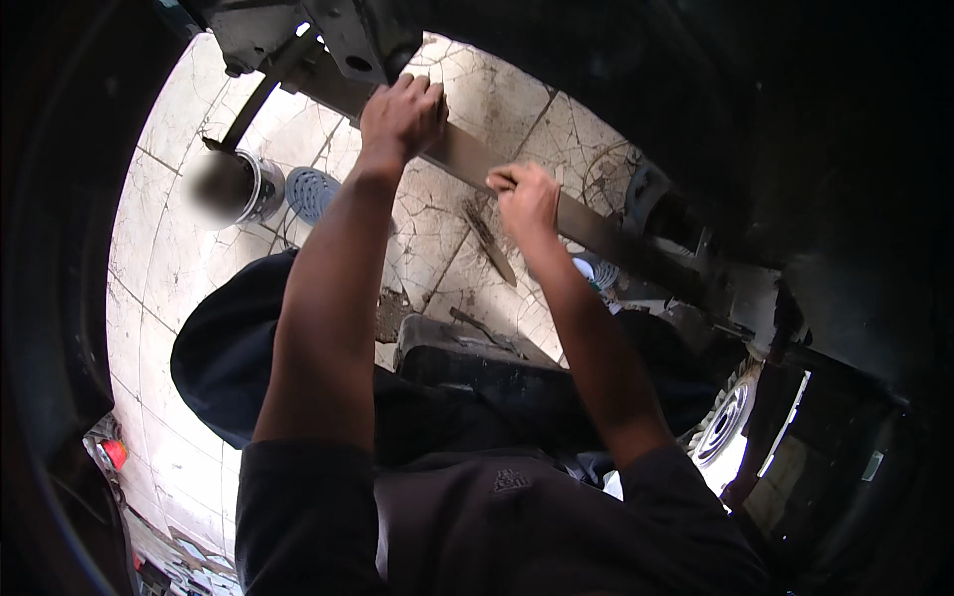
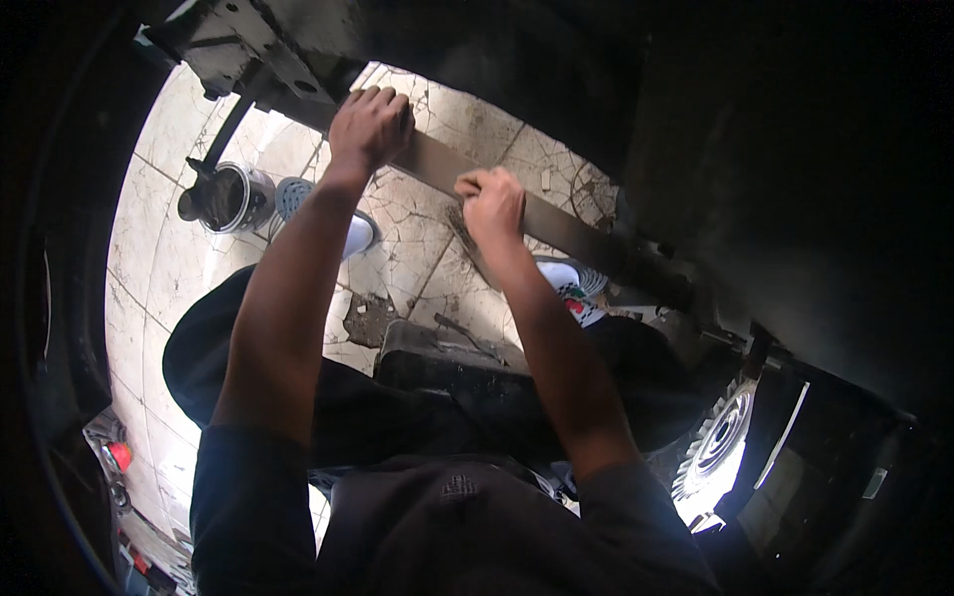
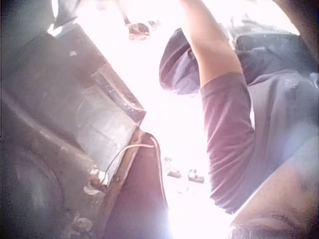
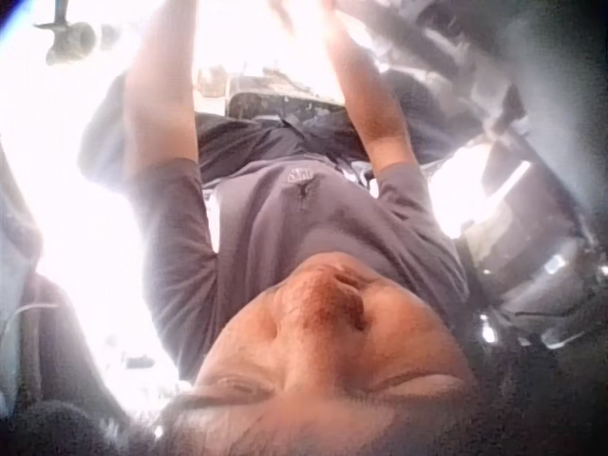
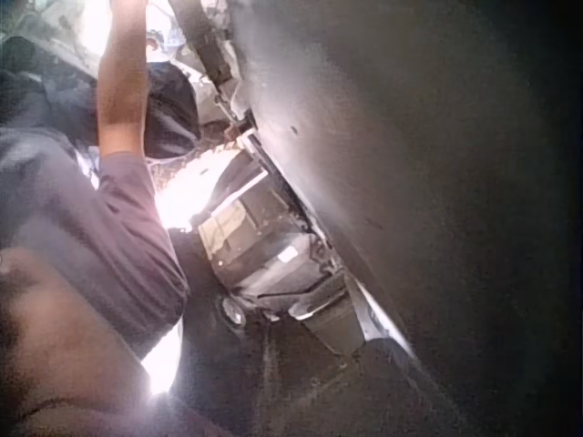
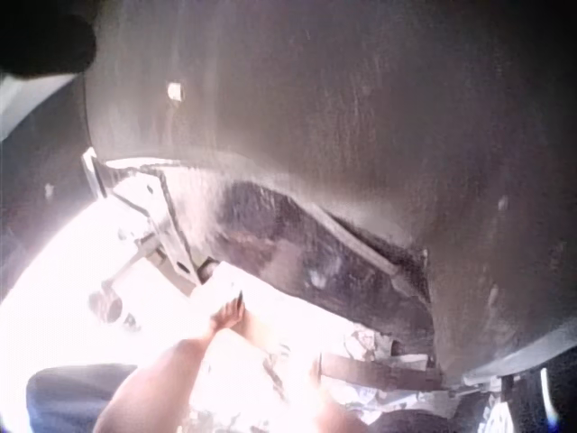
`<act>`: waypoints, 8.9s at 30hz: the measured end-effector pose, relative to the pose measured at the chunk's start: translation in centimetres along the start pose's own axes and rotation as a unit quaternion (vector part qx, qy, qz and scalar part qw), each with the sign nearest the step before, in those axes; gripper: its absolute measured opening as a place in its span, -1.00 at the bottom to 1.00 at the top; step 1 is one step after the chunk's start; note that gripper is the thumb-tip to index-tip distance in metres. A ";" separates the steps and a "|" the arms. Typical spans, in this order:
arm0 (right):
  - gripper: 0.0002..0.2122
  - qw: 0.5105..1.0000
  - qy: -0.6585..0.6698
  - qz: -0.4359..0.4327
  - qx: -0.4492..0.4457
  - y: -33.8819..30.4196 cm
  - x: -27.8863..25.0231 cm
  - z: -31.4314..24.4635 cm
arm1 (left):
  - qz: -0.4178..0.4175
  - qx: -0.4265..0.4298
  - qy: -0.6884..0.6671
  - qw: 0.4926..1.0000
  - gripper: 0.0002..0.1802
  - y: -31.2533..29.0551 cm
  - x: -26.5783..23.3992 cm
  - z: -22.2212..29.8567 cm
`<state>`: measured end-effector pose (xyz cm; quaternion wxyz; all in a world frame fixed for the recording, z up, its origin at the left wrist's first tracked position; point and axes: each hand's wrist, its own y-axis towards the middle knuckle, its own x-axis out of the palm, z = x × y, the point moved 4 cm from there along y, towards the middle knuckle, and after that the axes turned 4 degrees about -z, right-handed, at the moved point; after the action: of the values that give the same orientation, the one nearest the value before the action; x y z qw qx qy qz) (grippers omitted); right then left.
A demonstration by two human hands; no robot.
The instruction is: The person scrubs a metal frame under a vehicle using a wire brush and a small abrasive block. They alternate between brushing and rubbing the surface to remove rust or debris.
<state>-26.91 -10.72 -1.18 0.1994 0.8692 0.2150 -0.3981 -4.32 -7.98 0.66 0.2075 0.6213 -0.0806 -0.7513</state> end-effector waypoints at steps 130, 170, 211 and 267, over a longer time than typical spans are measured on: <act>-0.91 0.994 -0.011 -0.073 0.079 2.8 0.2 -0.8 | 0.075 0.054 0.017 0.996 -0.82 -0.3 -0.1 0.1; -0.88 0.998 -0.019 -0.027 0.049 1.3 0.7 -2.0 | 0.078 0.033 0.013 0.996 -0.79 -0.4 0.0 -0.1; -0.87 0.997 0.012 -0.024 0.072 3.3 1.3 -1.7 | 0.058 0.031 0.005 0.998 -0.82 -0.1 0.1 0.0; -0.85 0.992 0.002 -0.039 0.123 4.4 1.6 -3.7 | 0.069 0.035 0.004 0.997 -0.80 -0.5 0.2 0.3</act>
<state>-21.40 -12.12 0.56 0.0747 0.8791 0.1985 -0.4269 -4.77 -7.65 0.38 0.2374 0.6242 -0.1485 -0.7293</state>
